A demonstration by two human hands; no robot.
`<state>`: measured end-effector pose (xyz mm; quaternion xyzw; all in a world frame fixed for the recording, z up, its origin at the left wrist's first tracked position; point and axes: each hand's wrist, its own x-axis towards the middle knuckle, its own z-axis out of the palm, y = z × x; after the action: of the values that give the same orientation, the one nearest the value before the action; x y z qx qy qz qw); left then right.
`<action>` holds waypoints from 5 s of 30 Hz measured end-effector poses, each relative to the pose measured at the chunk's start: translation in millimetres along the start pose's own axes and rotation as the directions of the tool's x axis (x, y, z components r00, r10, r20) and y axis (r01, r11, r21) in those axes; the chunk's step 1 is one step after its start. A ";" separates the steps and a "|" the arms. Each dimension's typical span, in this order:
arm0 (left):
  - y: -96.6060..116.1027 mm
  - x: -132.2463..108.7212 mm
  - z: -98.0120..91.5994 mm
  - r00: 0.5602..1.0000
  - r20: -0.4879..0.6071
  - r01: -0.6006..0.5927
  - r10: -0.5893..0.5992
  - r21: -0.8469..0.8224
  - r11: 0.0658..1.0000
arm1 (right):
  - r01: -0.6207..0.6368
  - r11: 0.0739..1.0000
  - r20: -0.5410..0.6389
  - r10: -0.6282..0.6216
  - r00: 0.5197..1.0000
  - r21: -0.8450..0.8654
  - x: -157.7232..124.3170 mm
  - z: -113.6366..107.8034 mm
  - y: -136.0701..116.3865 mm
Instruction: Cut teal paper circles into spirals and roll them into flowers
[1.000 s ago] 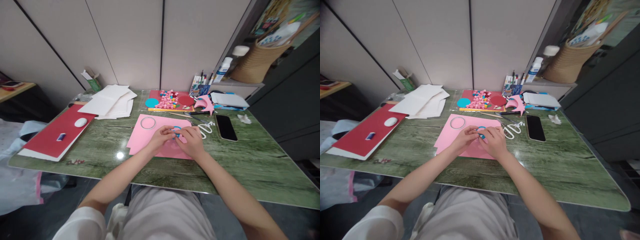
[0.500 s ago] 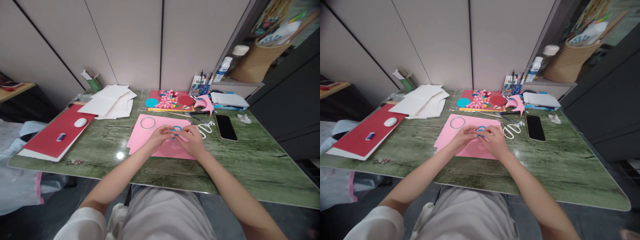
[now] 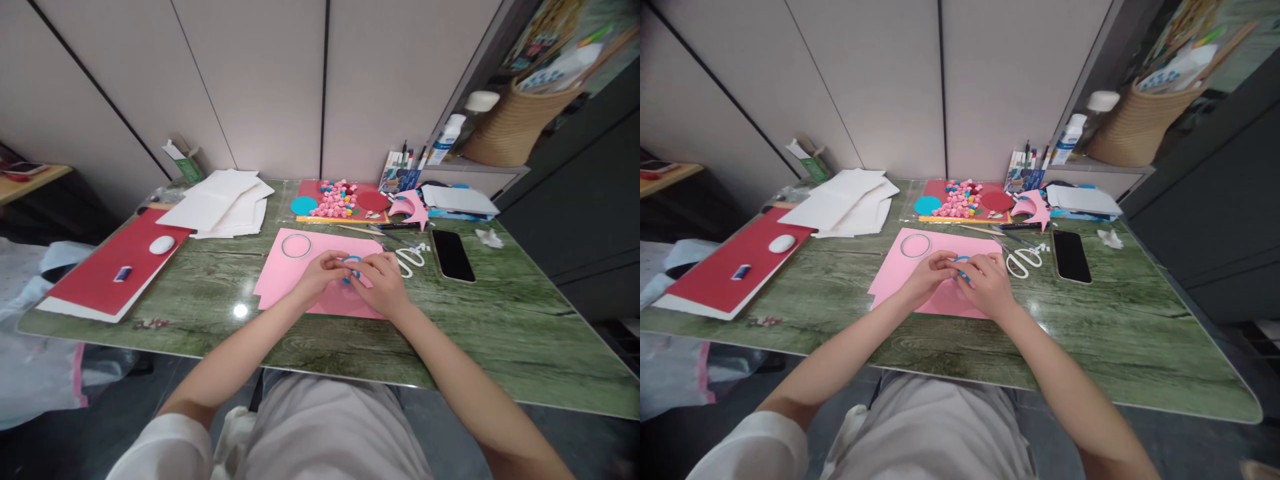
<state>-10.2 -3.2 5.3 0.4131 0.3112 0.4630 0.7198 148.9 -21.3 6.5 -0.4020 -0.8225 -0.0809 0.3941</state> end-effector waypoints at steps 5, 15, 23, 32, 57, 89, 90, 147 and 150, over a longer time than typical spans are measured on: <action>0.7 -0.5 -0.7 0.999 0.028 0.025 -0.025 -0.007 1.000 | 0.014 1.000 -0.013 -0.013 1.000 0.028 -0.3 0.0 0.8; 2.0 -1.3 -0.7 0.999 0.024 0.048 -0.047 -0.034 0.998 | -0.019 0.997 0.004 0.019 1.000 0.071 2.5 -0.8 0.2; 0.9 -0.8 -0.6 0.998 0.043 0.037 -0.036 -0.023 0.999 | -0.012 0.997 0.018 0.011 1.000 0.072 1.7 -1.0 -0.3; -3.9 0.8 -2.9 0.998 0.040 0.043 -0.043 -0.013 0.999 | 0.056 0.998 0.073 -0.058 0.996 0.030 -1.4 1.7 -0.2; 1.9 0.0 -1.9 0.997 0.048 0.068 -0.066 -0.038 0.997 | -0.122 0.977 0.098 0.106 0.990 0.174 6.3 -5.5 -4.0; -2.6 -1.2 -2.1 0.980 0.140 0.154 -0.141 -0.085 0.984 | -0.012 0.990 0.056 0.005 0.998 0.140 2.3 -1.3 0.1; -1.6 -1.3 -1.2 0.981 0.129 0.153 -0.144 -0.066 0.986 | -0.012 0.991 0.049 0.005 0.999 0.137 2.7 -1.6 0.6; -0.1 -2.5 0.2 0.981 0.095 0.171 -0.170 -0.006 0.985 | 0.011 0.992 0.051 -0.018 0.999 0.125 4.0 -6.6 2.0; 0.8 -3.0 0.3 0.980 0.114 0.164 -0.163 0.001 0.986 | 0.010 0.992 0.041 -0.015 0.999 0.128 3.8 -6.2 2.6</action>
<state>-11.4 -5.8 6.3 0.4089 0.3006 0.3792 0.7738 153.1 -20.1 12.9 -0.3724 -0.8366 -0.0220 0.4011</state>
